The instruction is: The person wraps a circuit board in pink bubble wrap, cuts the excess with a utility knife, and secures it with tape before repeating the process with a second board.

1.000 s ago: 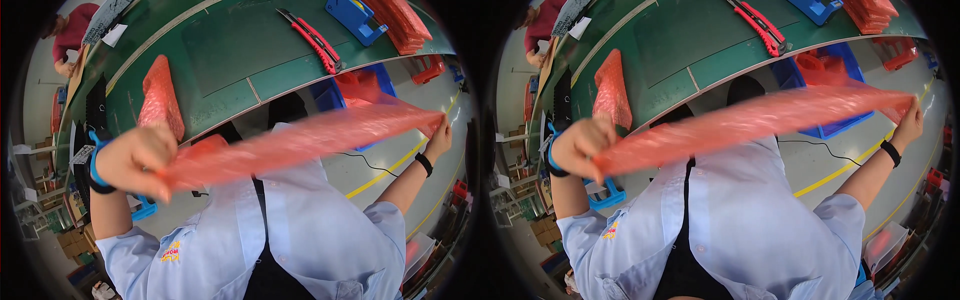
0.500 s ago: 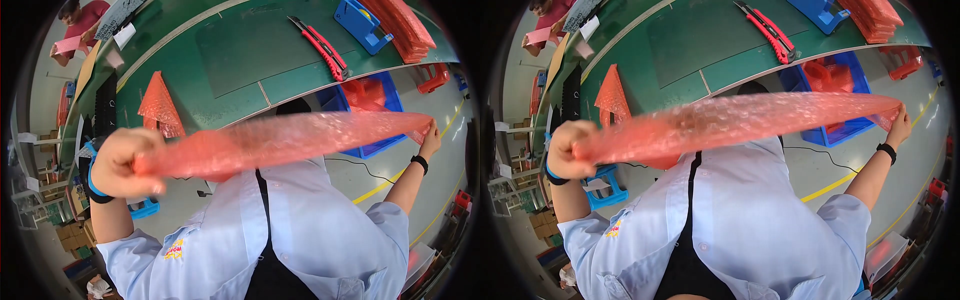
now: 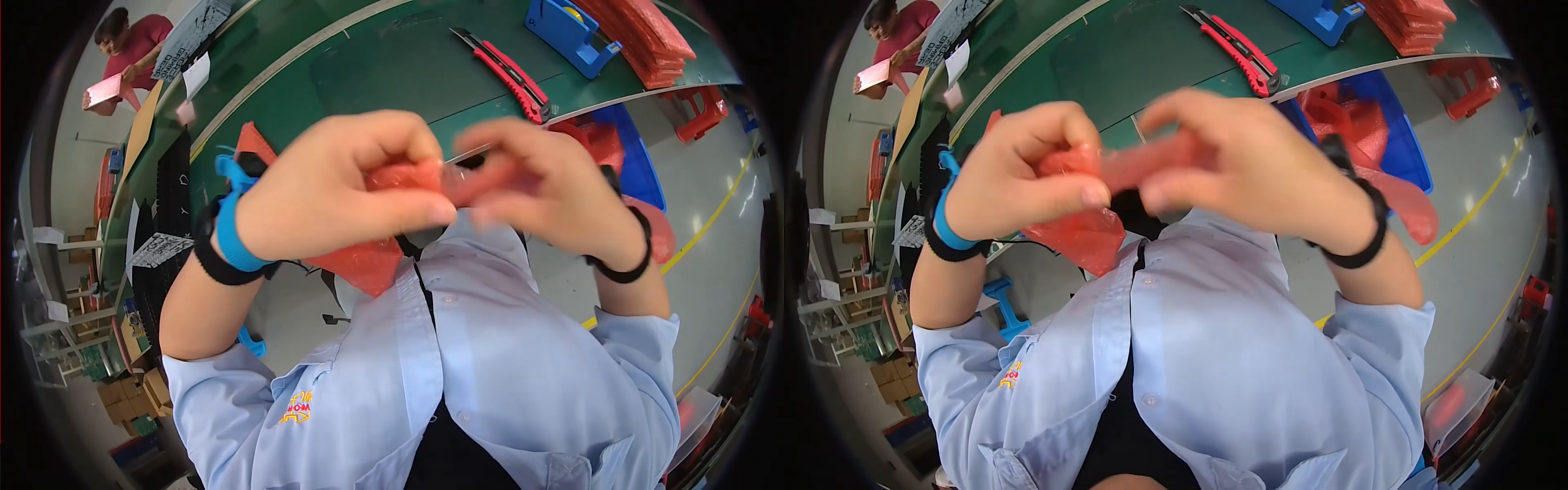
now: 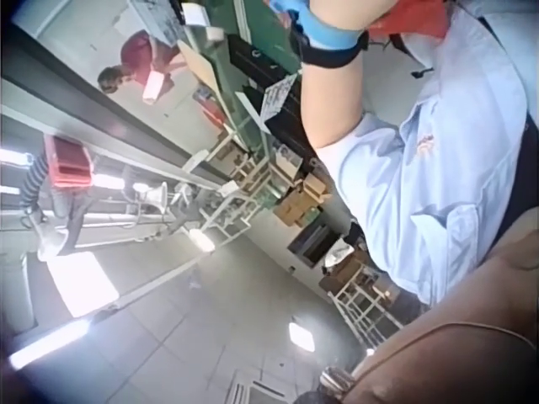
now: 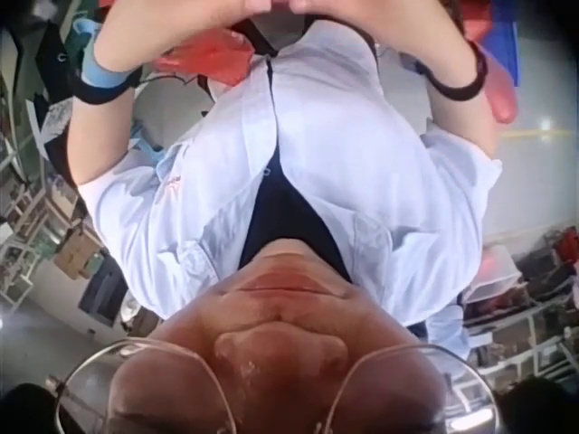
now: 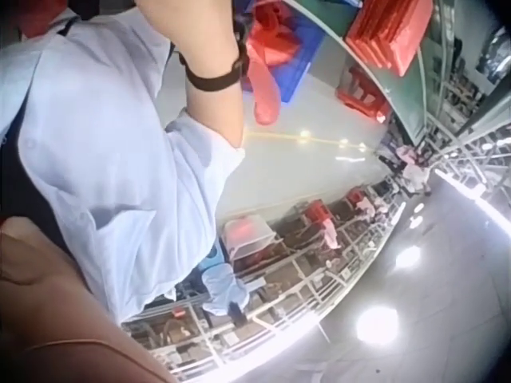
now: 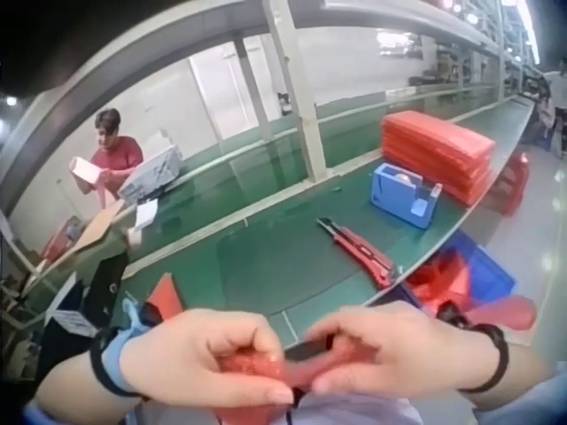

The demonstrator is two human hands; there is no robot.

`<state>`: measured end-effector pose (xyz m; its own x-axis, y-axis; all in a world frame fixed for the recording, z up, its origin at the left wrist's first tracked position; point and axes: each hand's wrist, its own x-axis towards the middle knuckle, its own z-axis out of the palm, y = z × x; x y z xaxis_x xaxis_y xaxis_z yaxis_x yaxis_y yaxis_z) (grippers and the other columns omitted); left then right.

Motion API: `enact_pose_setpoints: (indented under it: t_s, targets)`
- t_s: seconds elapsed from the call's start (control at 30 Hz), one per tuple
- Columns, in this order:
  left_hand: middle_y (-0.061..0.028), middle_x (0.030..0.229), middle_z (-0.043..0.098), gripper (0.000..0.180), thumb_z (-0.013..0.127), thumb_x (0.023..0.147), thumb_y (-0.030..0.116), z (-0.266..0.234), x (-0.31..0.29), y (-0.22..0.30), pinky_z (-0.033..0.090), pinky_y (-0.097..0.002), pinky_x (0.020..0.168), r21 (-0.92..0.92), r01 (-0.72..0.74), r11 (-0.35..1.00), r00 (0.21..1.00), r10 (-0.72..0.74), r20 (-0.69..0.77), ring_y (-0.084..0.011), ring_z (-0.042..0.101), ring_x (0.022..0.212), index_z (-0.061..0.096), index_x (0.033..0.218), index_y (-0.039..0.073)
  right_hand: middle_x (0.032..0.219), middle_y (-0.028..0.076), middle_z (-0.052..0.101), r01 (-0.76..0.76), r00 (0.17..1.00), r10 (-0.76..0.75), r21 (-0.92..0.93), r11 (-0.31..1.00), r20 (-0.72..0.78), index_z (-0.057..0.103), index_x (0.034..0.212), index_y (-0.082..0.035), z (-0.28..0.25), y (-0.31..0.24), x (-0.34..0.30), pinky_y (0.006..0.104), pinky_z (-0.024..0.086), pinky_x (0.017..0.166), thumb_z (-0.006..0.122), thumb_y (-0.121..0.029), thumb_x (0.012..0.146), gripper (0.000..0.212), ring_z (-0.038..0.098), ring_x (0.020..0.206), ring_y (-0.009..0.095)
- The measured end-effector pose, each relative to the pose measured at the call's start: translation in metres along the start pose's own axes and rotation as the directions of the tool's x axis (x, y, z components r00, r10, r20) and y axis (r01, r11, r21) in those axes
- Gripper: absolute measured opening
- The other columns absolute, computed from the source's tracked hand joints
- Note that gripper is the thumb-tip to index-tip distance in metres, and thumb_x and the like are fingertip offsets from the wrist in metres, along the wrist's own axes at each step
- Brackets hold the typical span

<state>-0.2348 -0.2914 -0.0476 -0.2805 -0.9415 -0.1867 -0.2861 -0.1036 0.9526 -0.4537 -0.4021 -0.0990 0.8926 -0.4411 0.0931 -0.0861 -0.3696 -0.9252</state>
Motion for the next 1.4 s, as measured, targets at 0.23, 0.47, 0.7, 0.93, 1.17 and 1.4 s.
enact_pose_setpoints:
  t_s: [0.23, 0.47, 0.7, 0.93, 1.17, 1.4]
  targets:
    - [0.004, 0.079, 0.059, 0.02, 0.075, 0.086, 0.01, -0.02, -0.049, -0.02, 0.04, -0.0211, 0.06, -0.454, 0.318, 0.832, 0.861, -0.053, 0.506, -0.0025, 0.05, 0.07, 0.056, 0.09, 0.003, 0.064, 0.003, 0.061, 0.291, 0.949, -0.263, -0.16, 0.943, 0.175, 0.065, 0.077, -0.002, -0.017, -0.014, 0.007, 0.0273, 0.042, 0.051, 0.079, -0.024, 0.077, 0.026, 0.058, 0.057, 0.014]
    - [-0.0015, 0.072, 0.058, 0.028, 0.077, 0.085, 0.025, -0.042, -0.06, -0.039, 0.039, -0.0288, 0.056, 0.094, -0.07, 0.993, 0.871, 0.015, 0.491, -0.0128, 0.051, 0.061, 0.059, 0.074, 0.006, 0.068, 0.006, 0.062, 0.328, 0.944, -0.321, -0.333, 0.884, 0.079, 0.064, 0.077, -0.002, -0.054, -0.04, -0.018, 0.0337, 0.04, 0.052, 0.075, -0.025, 0.076, 0.024, 0.056, 0.058, 0.019]
    - [-0.0021, 0.067, 0.061, 0.019, 0.073, 0.086, 0.017, -0.057, -0.064, 0.014, 0.045, -0.031, 0.064, 0.939, 0.132, 0.316, 0.695, 0.647, -0.315, -0.0206, 0.06, 0.071, 0.063, 0.074, 0.005, 0.08, 0.007, 0.063, 0.248, 0.86, -0.424, -0.492, 0.835, -0.285, 0.067, 0.087, 0.001, -0.058, -0.036, -0.042, 0.0269, 0.044, 0.067, 0.07, -0.015, 0.086, 0.016, 0.058, 0.072, 0.014]
    - [-0.0057, 0.093, 0.067, 0.018, 0.077, 0.076, 0.013, -0.062, -0.059, 0.026, 0.046, -0.0356, 0.077, 0.919, -0.041, 0.392, 0.76, 0.609, -0.226, -0.0194, 0.061, 0.094, 0.064, 0.087, 0.005, 0.089, 0.006, 0.065, 0.128, 0.645, -0.338, -0.339, 0.932, -0.685, 0.066, 0.095, 0.002, -0.078, -0.025, -0.024, 0.0245, 0.044, 0.075, 0.063, -0.015, 0.093, 0.017, 0.059, 0.081, 0.013]
    - [-0.006, 0.076, 0.063, 0.019, 0.079, 0.072, 0.018, -0.089, -0.064, 0.032, 0.045, -0.0355, 0.067, 0.935, 0.141, 0.325, 0.682, 0.653, -0.33, -0.0242, 0.059, 0.077, 0.063, 0.071, 0.008, 0.096, 0.005, 0.066, 0.07, 0.756, -0.295, -0.377, 0.924, -0.584, 0.066, 0.101, 0.002, -0.078, -0.005, -0.04, 0.0224, 0.044, 0.082, 0.057, -0.016, 0.099, 0.02, 0.059, 0.089, 0.012]
    - [-0.0083, 0.081, 0.065, 0.024, 0.084, 0.074, 0.019, -0.06, -0.044, 0.045, 0.048, -0.0331, 0.068, 0.599, -0.586, 0.545, 0.796, 0.524, 0.302, -0.0217, 0.061, 0.074, 0.068, 0.084, 0.004, 0.096, 0.001, 0.064, 0.259, 0.405, -0.2, -0.098, 0.961, -0.892, 0.067, 0.102, 0.0, -0.096, -0.006, -0.005, 0.0204, 0.042, 0.081, 0.057, -0.02, 0.1, 0.023, 0.056, 0.087, 0.008]
